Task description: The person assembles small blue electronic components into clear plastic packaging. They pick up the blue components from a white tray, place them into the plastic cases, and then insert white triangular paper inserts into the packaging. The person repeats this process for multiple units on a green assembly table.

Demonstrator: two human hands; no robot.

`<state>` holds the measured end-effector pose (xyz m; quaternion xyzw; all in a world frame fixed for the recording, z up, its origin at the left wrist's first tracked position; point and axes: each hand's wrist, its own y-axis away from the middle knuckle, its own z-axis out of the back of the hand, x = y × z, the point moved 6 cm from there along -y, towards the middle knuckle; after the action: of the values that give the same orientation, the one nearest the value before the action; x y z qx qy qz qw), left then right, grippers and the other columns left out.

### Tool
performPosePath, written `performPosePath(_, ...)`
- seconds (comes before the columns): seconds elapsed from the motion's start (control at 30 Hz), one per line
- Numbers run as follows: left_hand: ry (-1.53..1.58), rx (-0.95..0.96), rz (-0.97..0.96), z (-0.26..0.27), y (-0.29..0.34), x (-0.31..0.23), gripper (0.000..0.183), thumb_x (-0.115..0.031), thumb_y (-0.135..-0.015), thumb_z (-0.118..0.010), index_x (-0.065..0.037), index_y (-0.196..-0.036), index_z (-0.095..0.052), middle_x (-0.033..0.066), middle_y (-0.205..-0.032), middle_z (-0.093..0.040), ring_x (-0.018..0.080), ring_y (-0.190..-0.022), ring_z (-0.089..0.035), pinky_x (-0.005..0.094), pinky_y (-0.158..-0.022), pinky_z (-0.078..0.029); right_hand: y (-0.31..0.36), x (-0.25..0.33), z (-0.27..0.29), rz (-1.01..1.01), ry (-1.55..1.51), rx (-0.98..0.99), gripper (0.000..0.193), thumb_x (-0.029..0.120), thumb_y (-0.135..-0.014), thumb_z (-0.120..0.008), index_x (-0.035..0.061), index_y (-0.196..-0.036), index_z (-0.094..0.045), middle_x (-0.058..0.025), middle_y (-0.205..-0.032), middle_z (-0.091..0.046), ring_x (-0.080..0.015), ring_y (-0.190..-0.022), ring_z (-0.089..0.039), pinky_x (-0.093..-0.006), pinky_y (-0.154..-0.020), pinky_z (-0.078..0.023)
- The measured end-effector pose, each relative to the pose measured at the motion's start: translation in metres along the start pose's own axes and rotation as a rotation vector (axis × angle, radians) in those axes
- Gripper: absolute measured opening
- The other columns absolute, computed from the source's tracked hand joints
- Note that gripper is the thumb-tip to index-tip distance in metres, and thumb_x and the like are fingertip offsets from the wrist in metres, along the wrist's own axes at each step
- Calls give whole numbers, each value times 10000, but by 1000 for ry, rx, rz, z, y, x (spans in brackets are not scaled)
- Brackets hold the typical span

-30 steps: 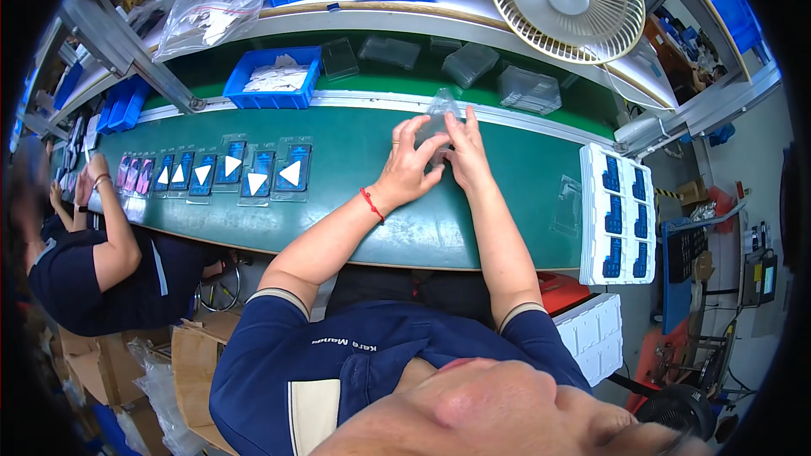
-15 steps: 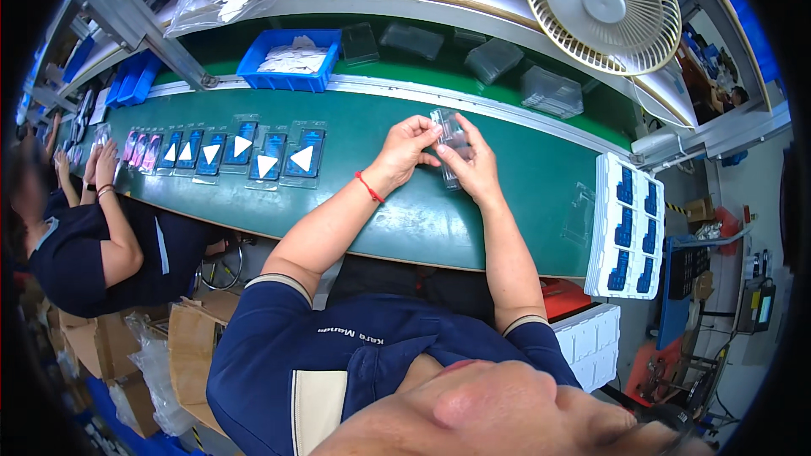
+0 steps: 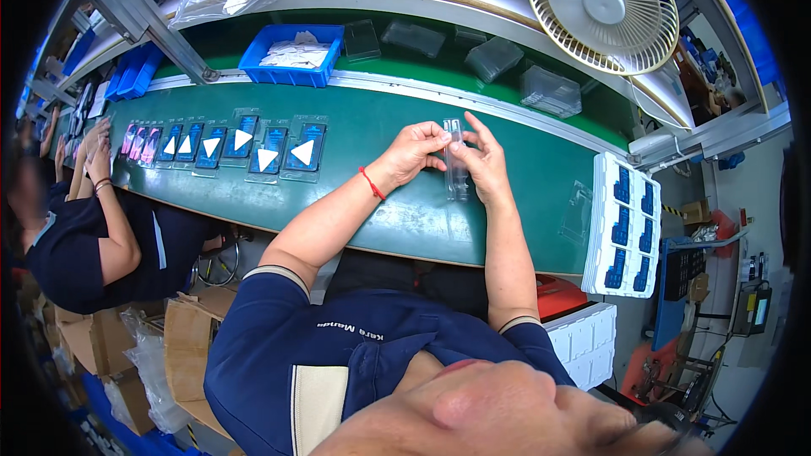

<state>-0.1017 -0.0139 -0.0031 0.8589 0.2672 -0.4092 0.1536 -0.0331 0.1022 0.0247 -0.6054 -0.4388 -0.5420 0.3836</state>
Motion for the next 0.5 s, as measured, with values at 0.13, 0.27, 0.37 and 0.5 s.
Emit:
performPosePath(0.13,5,-67,31,8,-2,1,115,-184,-908,-614,-85,-857,-585,14,-834,-603,110,-741,-600,277,-621,-551,1,9,25,-68,37,-179,604,137,-784,-660,61,-1348,-459,-67,-974,-600,-135,-837,-594,-265,-687,-501)
performPosePath(0.27,-48,-143,40,13,-1,-5,120,-194,-907,-617,-80,-872,-601,5,-810,-587,99,-735,-566,273,-638,-534,11,34,81,-114,1073,-603,684,356,-709,-704,130,-1320,-495,-189,-1207,-522,-296,-1012,-575,-406,-836,-473)
performPosePath(0.37,-56,-152,21,16,-2,-5,117,-191,-910,-612,-75,-897,-611,1,-811,-584,94,-737,-553,265,-655,-525,13,34,92,-157,1425,-663,676,451,-726,-686,113,-1288,-523,-224,-1276,-477,-368,-1171,-464,-488,-978,-371)
performPosePath(0.5,-85,-100,33,11,-2,-2,129,-189,-926,-589,-61,-926,-604,16,-842,-598,112,-782,-572,282,-735,-502,10,37,41,440,1110,-466,674,426,-727,-741,56,-1255,-543,-260,-1286,-472,-398,-1201,-438,-474,-1013,-347)
